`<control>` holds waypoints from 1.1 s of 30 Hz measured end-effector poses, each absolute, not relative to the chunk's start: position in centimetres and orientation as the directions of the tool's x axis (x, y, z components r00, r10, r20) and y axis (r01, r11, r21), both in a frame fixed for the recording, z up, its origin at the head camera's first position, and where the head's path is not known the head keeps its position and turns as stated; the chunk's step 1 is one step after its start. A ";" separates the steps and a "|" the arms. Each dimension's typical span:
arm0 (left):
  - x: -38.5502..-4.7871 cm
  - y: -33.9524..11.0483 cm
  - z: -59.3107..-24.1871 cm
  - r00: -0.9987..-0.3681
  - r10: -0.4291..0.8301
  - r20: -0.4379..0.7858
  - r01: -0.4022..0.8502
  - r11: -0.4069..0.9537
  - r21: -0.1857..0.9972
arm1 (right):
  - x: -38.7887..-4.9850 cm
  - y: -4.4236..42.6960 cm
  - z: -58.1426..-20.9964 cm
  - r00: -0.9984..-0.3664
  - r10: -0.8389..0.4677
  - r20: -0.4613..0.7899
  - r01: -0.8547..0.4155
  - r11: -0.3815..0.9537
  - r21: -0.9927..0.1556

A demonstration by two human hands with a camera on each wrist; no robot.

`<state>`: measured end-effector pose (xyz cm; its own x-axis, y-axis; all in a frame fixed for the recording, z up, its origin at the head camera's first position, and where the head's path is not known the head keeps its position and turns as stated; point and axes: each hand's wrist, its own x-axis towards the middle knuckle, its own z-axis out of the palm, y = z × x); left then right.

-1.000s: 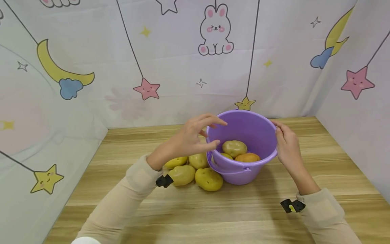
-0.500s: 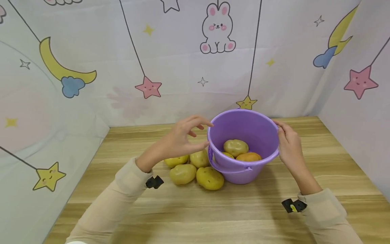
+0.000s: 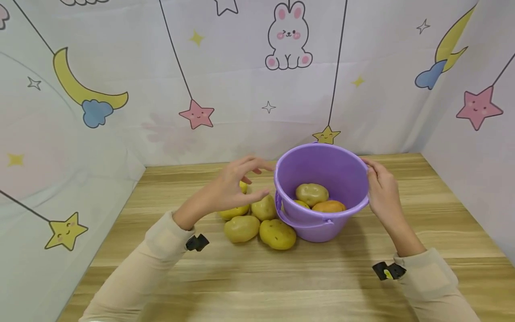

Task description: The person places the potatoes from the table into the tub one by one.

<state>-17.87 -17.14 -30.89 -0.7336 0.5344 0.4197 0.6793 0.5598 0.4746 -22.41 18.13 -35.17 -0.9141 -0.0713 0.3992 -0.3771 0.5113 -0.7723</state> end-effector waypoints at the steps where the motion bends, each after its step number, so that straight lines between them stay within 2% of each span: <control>1: -17.8 -17.3 -30.9 -0.735 0.534 0.418 0.678 0.561 0.475 | -22.4 18.1 -35.2 -0.914 -0.072 0.399 -0.377 0.512 -0.772; 17: -16.5 -19.3 -32.8 -0.766 0.532 0.360 0.642 0.659 0.393 | -22.5 18.1 -35.2 -0.908 -0.075 0.411 -0.390 0.508 -0.768; 22: -16.3 -20.0 -33.8 -0.757 0.548 0.356 0.652 0.671 0.354 | -22.5 18.0 -35.2 -0.909 -0.071 0.410 -0.387 0.507 -0.770; 33: -15.4 -21.0 -35.5 -0.785 0.547 0.291 0.619 0.710 0.334 | -22.5 18.1 -35.1 -0.915 -0.069 0.397 -0.374 0.512 -0.773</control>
<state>-15.43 -20.98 -35.47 -0.7846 0.5472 0.2914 0.6195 0.7104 0.3341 -22.50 18.07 -35.12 -0.9153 -0.0694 0.3968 -0.3741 0.5120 -0.7733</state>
